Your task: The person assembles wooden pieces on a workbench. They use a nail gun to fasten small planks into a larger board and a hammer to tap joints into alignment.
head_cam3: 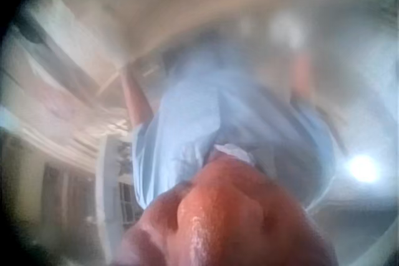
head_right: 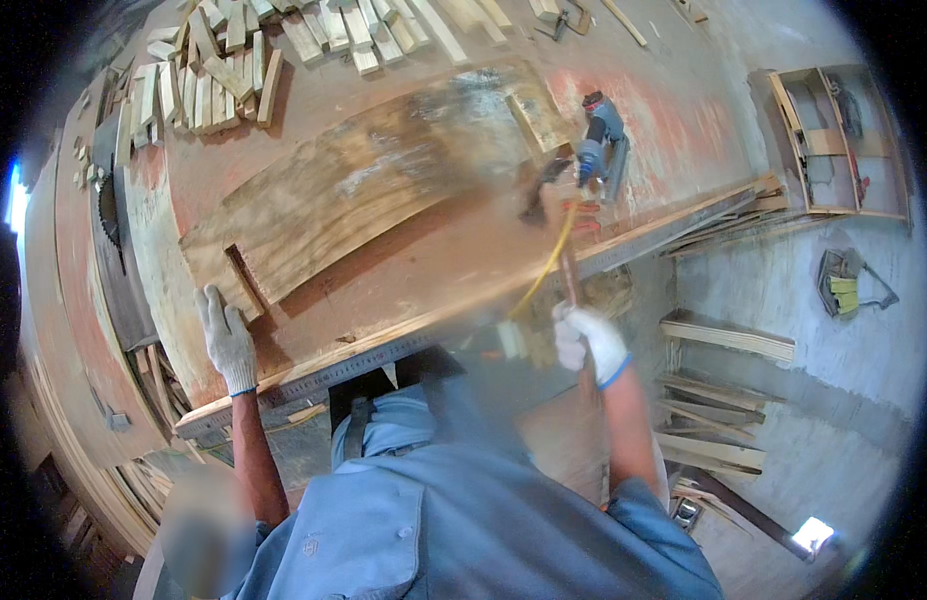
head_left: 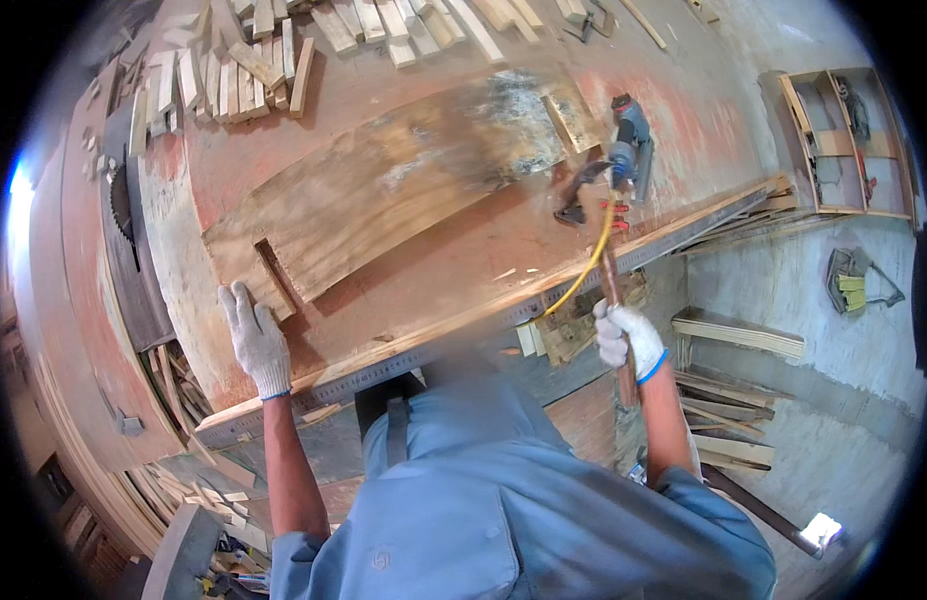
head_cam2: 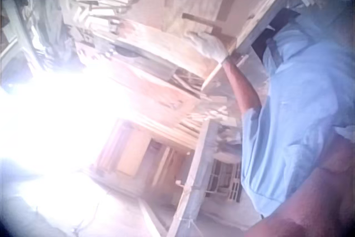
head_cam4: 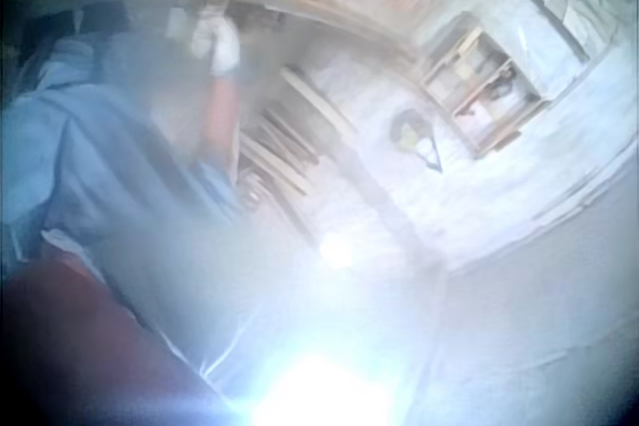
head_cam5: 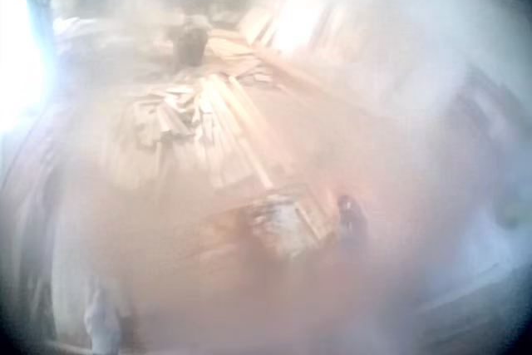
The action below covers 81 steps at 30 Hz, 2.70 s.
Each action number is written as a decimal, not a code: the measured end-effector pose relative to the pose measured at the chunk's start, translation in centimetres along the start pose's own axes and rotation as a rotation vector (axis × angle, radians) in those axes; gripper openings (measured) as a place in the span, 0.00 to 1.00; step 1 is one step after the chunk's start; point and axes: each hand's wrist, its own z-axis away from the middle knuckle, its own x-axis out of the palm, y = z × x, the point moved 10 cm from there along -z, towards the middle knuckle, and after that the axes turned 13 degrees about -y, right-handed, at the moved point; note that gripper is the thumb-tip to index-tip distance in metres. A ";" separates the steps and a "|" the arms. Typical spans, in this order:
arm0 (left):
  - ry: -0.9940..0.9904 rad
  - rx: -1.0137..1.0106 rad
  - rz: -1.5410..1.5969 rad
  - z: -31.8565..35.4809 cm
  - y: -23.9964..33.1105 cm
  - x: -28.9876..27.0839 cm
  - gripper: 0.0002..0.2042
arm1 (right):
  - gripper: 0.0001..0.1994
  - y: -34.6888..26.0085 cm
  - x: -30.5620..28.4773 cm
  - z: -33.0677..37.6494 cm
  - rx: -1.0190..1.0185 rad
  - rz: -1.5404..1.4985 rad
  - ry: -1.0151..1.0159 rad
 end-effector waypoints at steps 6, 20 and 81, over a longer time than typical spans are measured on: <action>-0.007 0.018 0.001 -0.2 0.1 -0.1 0.26 | 0.10 -1.5 4.1 -2.0 -0.072 1.312 0.376; 0.040 0.061 0.073 -0.2 -0.3 0.2 0.24 | 0.17 -21.8 -4.8 10.8 0.560 2.184 0.872; 0.363 -0.325 0.589 6.1 -5.8 -2.3 0.13 | 0.06 3.9 32.6 -16.1 -0.618 2.371 -0.120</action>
